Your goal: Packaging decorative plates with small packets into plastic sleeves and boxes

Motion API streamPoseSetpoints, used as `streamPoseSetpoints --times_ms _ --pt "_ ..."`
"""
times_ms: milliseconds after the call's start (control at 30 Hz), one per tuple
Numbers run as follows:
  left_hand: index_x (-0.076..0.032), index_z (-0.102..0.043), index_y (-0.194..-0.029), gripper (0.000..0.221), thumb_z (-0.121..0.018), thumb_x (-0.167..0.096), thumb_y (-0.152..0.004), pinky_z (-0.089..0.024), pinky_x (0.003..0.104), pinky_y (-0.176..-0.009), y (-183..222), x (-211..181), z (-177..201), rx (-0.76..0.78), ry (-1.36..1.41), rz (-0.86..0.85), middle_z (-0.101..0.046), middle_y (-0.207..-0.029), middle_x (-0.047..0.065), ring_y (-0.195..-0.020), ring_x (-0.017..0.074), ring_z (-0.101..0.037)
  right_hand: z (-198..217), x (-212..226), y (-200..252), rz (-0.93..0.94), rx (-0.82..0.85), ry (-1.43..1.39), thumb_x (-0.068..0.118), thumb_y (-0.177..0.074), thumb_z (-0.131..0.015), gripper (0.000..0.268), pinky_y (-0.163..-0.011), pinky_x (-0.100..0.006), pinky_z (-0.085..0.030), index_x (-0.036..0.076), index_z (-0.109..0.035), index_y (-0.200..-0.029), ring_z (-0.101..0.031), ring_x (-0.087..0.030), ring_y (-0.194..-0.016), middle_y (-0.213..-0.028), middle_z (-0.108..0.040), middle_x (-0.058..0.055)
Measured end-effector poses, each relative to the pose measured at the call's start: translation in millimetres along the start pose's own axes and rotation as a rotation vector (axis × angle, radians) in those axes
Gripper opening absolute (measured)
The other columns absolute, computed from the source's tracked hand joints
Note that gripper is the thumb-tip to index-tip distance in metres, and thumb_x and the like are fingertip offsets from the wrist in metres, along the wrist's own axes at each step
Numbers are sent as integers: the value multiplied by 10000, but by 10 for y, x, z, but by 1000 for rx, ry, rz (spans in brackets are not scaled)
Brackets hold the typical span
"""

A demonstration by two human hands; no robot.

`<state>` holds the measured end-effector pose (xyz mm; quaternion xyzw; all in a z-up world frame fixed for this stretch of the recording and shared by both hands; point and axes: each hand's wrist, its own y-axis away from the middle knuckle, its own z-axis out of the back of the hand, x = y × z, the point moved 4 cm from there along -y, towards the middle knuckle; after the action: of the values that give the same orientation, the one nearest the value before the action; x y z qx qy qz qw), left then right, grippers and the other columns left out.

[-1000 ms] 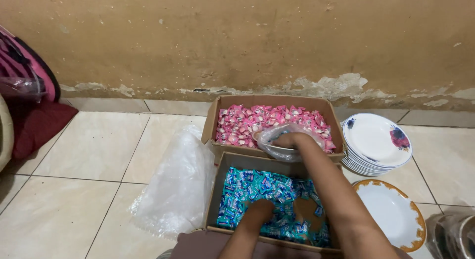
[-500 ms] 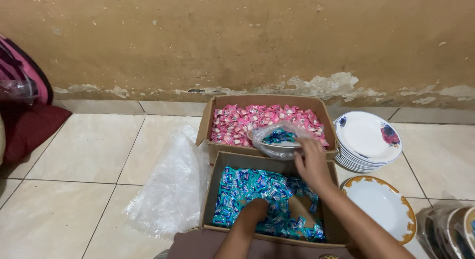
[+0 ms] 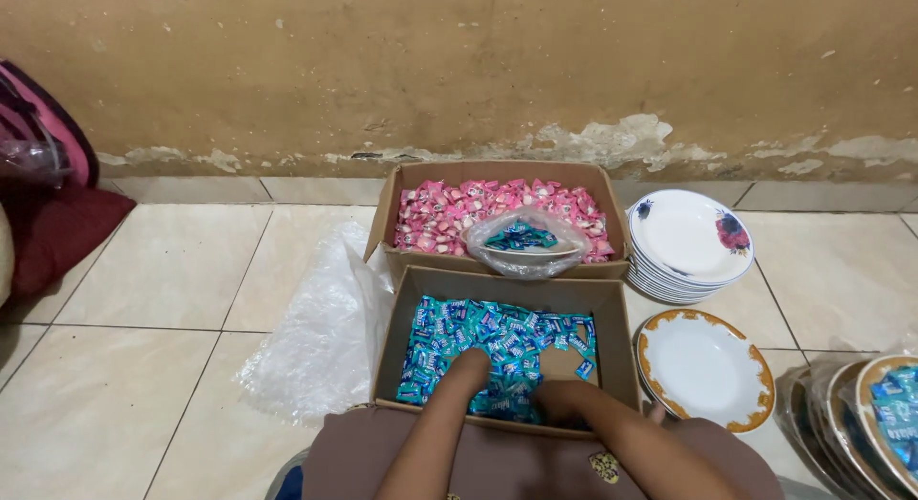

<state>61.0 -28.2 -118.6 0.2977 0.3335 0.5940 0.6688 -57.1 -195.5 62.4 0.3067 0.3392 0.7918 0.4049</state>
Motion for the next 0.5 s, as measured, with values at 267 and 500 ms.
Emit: streamPoseSetpoints --times_ms 267,500 --pt "-111 -749 -1245 416 -582 24 -888 -586 303 -733 1202 -65 607 -561 919 -393 -724 -1163 109 -864 220 -754 -279 -501 -720 88 -36 65 252 -1024 -491 331 -638 -425 -474 -13 -689 -1024 -620 -289 -787 -973 -663 -158" --pt "-114 -694 -1330 397 -492 -63 -992 -575 236 -775 1764 -495 1828 -707 1207 -543 -736 -1230 95 -877 192 -791 -138 -408 -572 52 -22 -32 206 -954 -530 247 -532 -388 -400 38 -616 -794 -533 -231 -634 -776 -585 -114"
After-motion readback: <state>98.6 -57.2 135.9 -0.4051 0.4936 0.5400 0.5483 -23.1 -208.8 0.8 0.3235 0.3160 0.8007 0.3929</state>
